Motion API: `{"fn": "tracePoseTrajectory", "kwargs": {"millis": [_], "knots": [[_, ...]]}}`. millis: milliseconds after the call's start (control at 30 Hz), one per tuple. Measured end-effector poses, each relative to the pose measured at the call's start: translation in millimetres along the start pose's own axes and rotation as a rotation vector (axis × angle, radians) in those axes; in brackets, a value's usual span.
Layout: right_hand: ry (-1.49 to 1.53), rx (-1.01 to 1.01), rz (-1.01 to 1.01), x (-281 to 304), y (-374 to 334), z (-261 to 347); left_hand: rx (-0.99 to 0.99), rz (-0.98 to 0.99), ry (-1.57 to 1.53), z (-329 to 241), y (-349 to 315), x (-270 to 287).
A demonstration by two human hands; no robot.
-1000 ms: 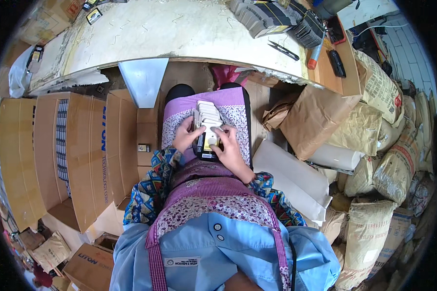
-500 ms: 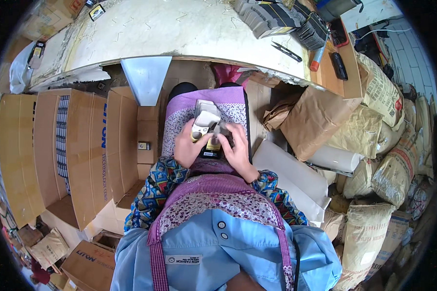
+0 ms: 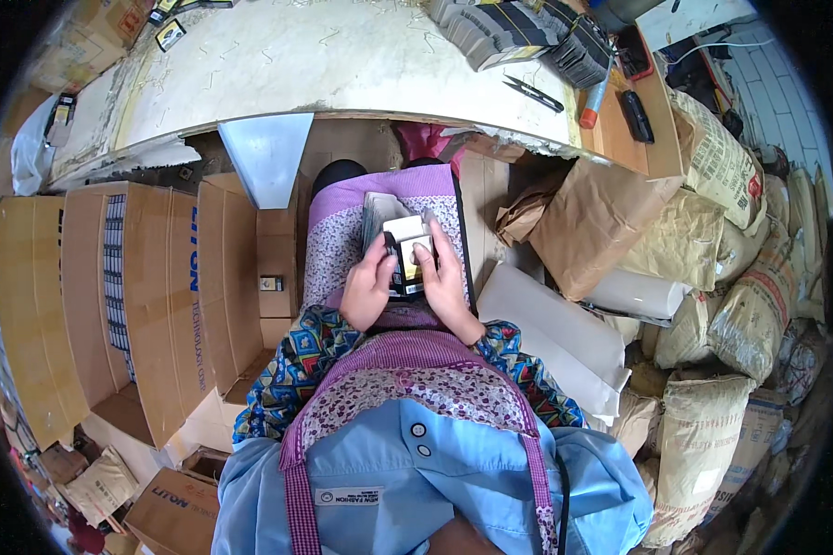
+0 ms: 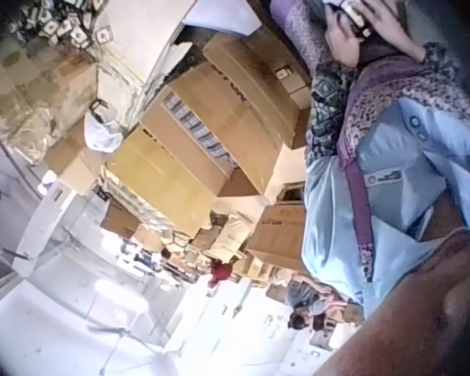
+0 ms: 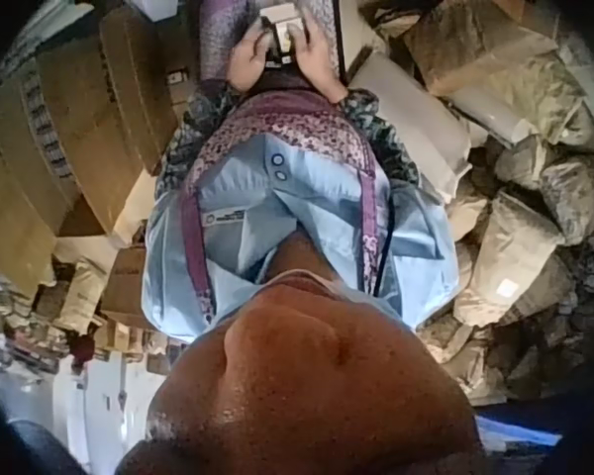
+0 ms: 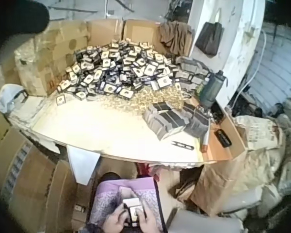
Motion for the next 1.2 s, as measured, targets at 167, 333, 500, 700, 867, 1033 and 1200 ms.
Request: {"fn": "tracePoseTrajectory", "kwargs": {"millis": [167,333,500,700,867,1033,1200], "knots": [[-0.173,0.005,0.026,-9.3,0.1,-3.9,-0.017,0.003,0.123,-8.8,4.3,-5.6],[-0.220,0.038,0.132,-6.5,-6.1,-2.4,-0.033,-0.030,0.158,13.7,6.8,-11.4],[-0.281,-0.028,0.206,-6.6,-4.5,9.5,0.036,0.066,-0.031,6.0,7.4,-5.8],[0.152,-0.019,-0.009,-1.1,-1.2,1.1,-0.020,0.048,-0.175,7.1,4.5,-2.1],[0.166,-0.118,0.111,6.9,-0.3,-2.2,0.006,-0.020,-0.484,5.3,5.2,-2.7],[0.011,0.000,0.163,10.0,4.7,-6.8,-0.052,0.143,-0.260,15.9,5.5,-2.1],[0.264,-0.002,0.017,13.5,8.8,-3.9,-0.021,0.113,-0.398,8.0,7.5,1.0]]}}
Point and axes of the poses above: each hand's wrist, its own y-axis towards the middle knuckle, its own x-axis out of the back of the hand, z = x × y, the point moved 2 cm from there along y, towards the middle knuckle, and after that the axes turned 9 degrees about z, right-handed, at the moved point
